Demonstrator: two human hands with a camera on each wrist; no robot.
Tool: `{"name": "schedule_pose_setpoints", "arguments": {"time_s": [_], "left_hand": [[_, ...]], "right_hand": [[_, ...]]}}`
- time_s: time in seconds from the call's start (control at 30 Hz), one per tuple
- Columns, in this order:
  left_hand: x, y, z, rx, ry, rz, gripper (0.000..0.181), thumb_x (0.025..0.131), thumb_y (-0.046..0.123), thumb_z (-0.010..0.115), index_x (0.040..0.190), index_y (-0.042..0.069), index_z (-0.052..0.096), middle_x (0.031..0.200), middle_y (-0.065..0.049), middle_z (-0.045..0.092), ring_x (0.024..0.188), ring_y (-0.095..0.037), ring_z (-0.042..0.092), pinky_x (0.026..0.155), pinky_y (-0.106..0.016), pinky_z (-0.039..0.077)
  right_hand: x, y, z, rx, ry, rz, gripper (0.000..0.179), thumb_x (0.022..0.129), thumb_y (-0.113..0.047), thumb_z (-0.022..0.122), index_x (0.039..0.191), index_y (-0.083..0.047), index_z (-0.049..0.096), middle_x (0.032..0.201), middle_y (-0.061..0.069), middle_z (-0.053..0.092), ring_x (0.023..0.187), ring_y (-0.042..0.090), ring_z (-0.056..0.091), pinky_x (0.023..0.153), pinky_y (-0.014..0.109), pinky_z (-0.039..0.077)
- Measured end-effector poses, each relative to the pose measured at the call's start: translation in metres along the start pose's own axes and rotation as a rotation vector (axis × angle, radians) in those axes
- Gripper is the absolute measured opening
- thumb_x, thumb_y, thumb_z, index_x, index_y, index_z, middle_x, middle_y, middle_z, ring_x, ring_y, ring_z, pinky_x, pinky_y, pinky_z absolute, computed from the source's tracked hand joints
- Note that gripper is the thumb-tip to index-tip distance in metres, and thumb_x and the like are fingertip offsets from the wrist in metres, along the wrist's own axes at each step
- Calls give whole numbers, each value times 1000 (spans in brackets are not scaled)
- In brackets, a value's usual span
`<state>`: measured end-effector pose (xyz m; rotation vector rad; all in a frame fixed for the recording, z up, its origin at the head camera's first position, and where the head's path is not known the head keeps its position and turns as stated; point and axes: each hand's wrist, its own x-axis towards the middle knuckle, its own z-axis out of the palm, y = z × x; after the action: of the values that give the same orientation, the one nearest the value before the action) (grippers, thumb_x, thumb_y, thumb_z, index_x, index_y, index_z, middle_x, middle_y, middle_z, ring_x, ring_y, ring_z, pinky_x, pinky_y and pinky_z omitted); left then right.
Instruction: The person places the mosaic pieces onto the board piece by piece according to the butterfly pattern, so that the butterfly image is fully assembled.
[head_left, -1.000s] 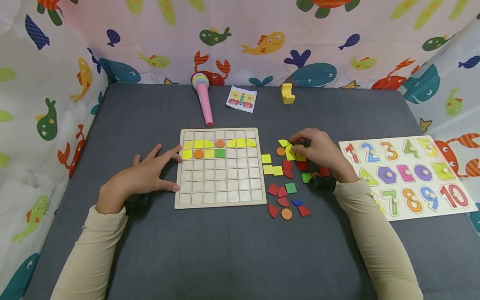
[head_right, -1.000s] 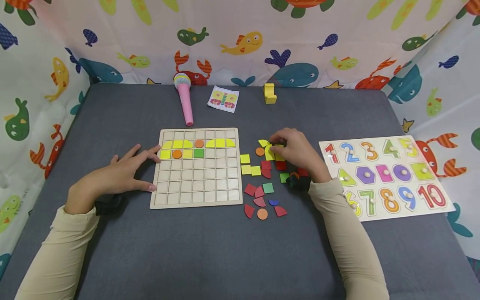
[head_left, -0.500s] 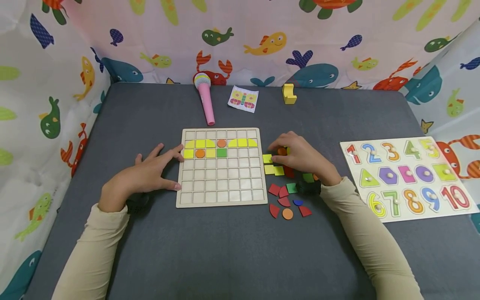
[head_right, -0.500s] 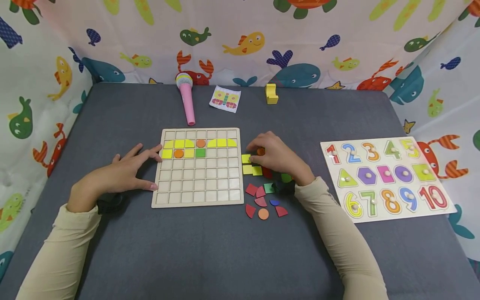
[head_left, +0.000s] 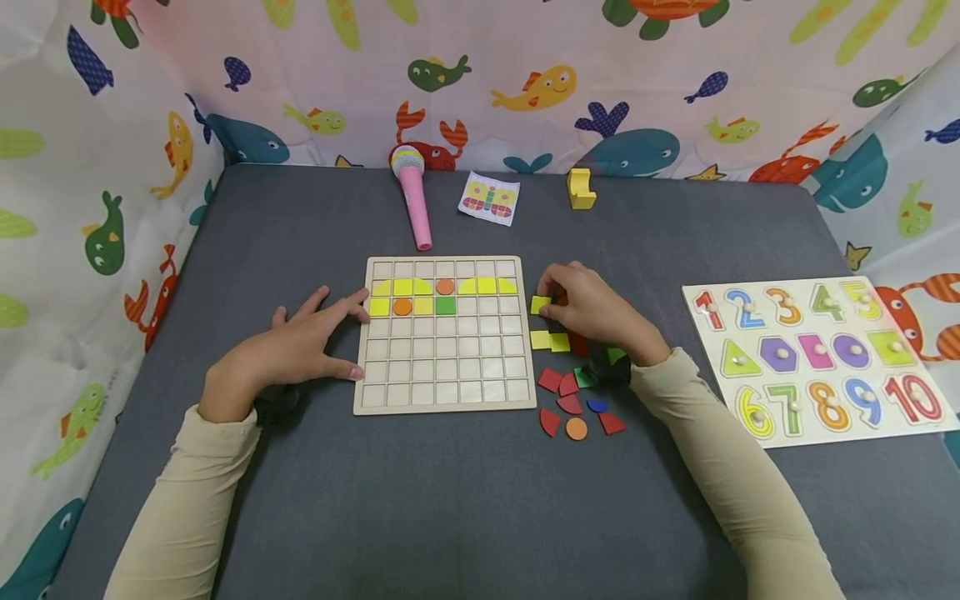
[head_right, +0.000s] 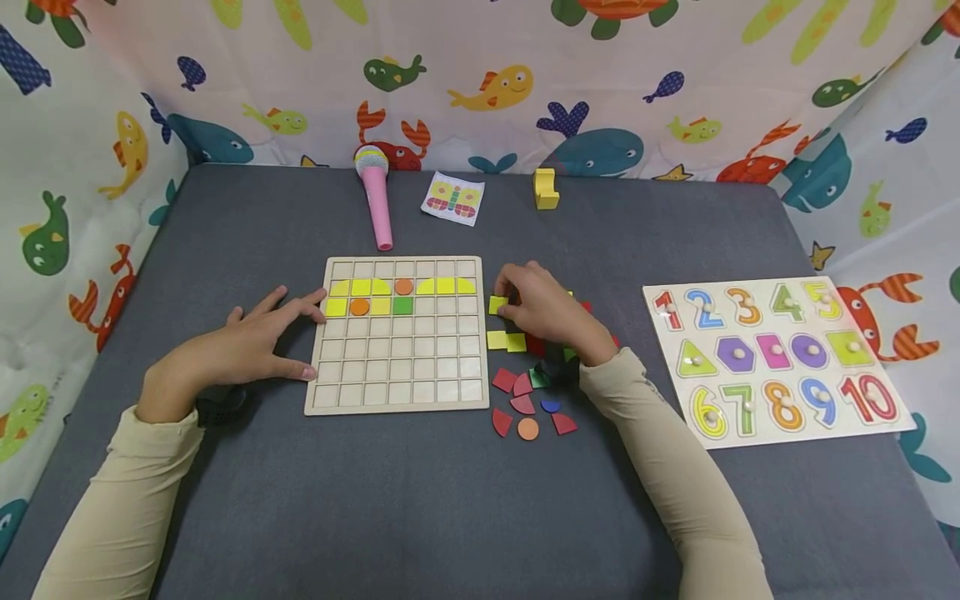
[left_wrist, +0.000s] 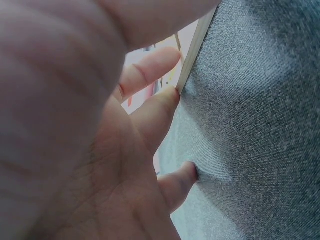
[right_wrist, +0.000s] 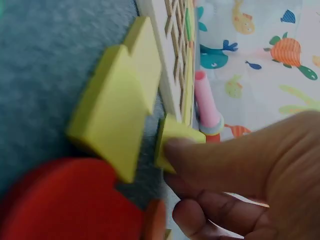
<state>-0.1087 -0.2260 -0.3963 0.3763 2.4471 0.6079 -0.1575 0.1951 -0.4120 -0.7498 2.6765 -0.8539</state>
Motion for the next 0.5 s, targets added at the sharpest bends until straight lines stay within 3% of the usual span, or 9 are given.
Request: {"name": "schedule_pose_setpoints", "arguments": {"time_s": [0.23, 0.5], "left_hand": [[0, 1, -1, -1, 2, 0, 100, 88, 40, 90, 166, 18, 31, 175, -22, 19, 159, -53, -9, 109, -87, -9], [1, 1, 0, -3, 10, 12, 99, 88, 40, 91, 165, 17, 32, 175, -21, 20, 159, -53, -9, 108, -88, -8]], "right_hand": [[11, -12, -6, 73, 119, 13, 4, 103, -1, 69, 107, -2, 70, 98, 11, 73, 85, 26, 63, 77, 42, 53], [33, -35, 5, 131, 100, -61, 6, 102, -2, 69, 107, -1, 72, 97, 10, 72, 87, 25, 63, 78, 40, 52]]}}
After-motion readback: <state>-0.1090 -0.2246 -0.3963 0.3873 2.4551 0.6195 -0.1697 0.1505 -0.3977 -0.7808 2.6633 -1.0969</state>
